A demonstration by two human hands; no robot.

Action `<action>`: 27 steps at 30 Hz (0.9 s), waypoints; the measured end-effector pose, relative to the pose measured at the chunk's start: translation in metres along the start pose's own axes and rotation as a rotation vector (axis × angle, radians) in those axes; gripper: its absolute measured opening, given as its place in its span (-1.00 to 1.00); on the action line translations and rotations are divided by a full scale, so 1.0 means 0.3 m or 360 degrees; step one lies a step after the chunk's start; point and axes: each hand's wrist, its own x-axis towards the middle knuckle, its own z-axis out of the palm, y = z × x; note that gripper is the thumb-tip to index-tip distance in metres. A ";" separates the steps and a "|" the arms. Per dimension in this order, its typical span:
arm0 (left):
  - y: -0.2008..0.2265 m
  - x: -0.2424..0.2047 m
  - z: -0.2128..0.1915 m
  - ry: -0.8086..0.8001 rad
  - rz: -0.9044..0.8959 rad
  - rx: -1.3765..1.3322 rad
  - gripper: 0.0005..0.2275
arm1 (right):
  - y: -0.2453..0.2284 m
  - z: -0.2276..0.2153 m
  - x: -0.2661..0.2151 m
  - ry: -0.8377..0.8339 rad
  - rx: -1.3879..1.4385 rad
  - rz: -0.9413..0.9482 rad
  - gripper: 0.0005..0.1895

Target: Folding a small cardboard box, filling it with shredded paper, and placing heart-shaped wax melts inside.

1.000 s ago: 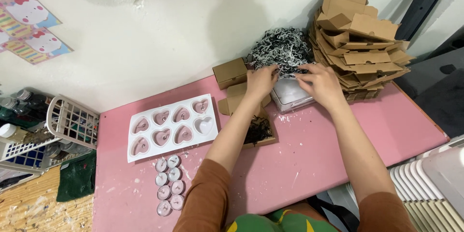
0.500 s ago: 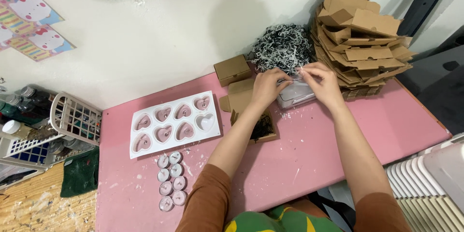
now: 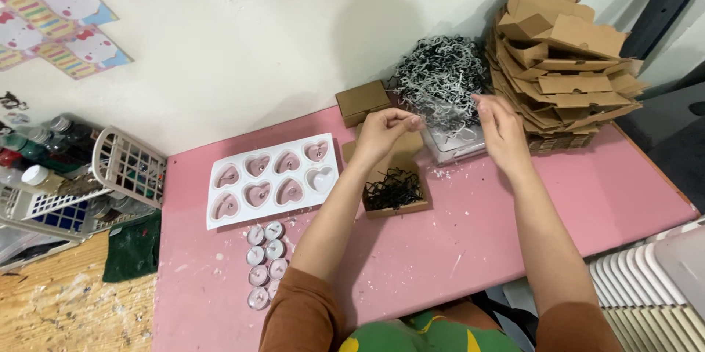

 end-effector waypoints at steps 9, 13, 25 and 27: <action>0.036 -0.218 -0.039 0.0253 -0.0050 -0.0300 -0.84 | -0.229 0.154 -0.159 -0.0492 0.1066 0.0652 -0.73; 0.083 -0.346 -0.078 0.0341 -0.0074 -0.0295 -0.81 | -0.183 0.265 -0.220 -0.0567 0.1224 0.0559 -0.89; 0.004 -0.577 -0.138 0.0304 -0.0469 -0.0472 -0.56 | -0.372 0.331 -0.276 -0.0119 0.0264 -0.0691 -0.77; 0.107 -0.596 -0.120 0.0334 -0.0501 -0.0478 -0.67 | -0.361 0.346 -0.288 -0.0134 0.0291 -0.0651 -0.78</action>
